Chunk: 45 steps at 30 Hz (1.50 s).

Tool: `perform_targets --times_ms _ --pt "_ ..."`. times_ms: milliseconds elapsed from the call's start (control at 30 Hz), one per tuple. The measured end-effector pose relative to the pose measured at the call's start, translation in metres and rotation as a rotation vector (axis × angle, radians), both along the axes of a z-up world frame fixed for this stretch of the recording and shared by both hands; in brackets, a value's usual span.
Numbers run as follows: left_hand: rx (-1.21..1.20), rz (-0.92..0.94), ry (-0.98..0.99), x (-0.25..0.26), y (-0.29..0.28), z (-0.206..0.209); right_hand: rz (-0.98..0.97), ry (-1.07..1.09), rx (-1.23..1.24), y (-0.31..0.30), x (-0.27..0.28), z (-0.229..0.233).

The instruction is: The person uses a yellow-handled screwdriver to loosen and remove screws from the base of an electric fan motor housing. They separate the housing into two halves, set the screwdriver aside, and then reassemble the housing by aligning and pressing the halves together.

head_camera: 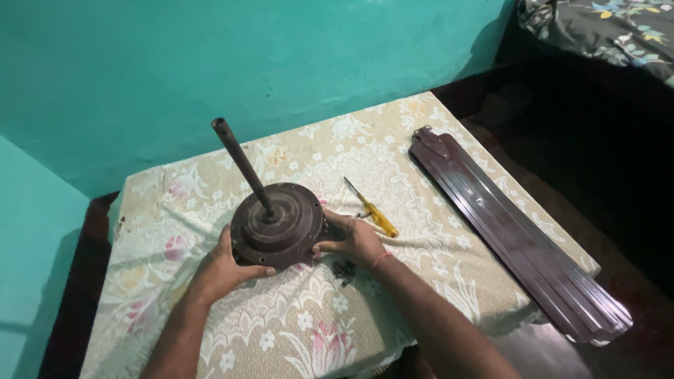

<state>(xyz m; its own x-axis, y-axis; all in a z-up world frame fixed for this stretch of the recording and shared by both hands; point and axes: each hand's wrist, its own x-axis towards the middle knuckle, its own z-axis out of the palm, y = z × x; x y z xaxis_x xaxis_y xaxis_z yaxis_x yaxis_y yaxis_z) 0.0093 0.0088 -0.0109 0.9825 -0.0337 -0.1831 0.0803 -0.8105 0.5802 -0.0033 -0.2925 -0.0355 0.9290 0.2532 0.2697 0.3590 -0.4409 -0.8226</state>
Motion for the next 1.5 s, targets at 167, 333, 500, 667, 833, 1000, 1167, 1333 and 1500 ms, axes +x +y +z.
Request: perform_targets --times_ms 167,333,500,667,833,1000,1167,1333,1500 --pt "-0.088 -0.029 -0.039 -0.004 0.0 0.0 -0.044 0.076 -0.036 -0.001 -0.002 -0.003" --pt "-0.082 -0.029 -0.056 -0.005 -0.001 0.0 0.057 0.197 0.281 -0.001 0.0 -0.006" --pt "-0.122 -0.008 -0.029 -0.008 -0.002 0.0 0.053 0.331 0.405 -0.005 0.006 -0.015" --pt "-0.05 0.021 -0.002 -0.01 -0.002 0.0 0.082 0.289 0.422 -0.008 0.015 -0.026" --pt "-0.071 0.011 -0.037 -0.011 -0.001 -0.002 0.1 0.54 0.724 -0.019 0.022 -0.035" --pt "-0.115 -0.019 -0.092 -0.009 -0.002 -0.001 0.041 0.267 0.601 -0.026 0.018 -0.038" --pt "-0.124 -0.01 -0.057 -0.009 0.0 -0.006 -0.222 0.144 0.427 -0.036 -0.001 -0.025" --pt "-0.139 -0.024 -0.093 -0.009 0.0 -0.006 -0.551 -0.017 -0.25 -0.062 -0.027 0.011" --pt "-0.105 -0.014 -0.092 -0.009 0.001 -0.008 -0.526 0.139 -0.413 -0.067 -0.043 0.024"
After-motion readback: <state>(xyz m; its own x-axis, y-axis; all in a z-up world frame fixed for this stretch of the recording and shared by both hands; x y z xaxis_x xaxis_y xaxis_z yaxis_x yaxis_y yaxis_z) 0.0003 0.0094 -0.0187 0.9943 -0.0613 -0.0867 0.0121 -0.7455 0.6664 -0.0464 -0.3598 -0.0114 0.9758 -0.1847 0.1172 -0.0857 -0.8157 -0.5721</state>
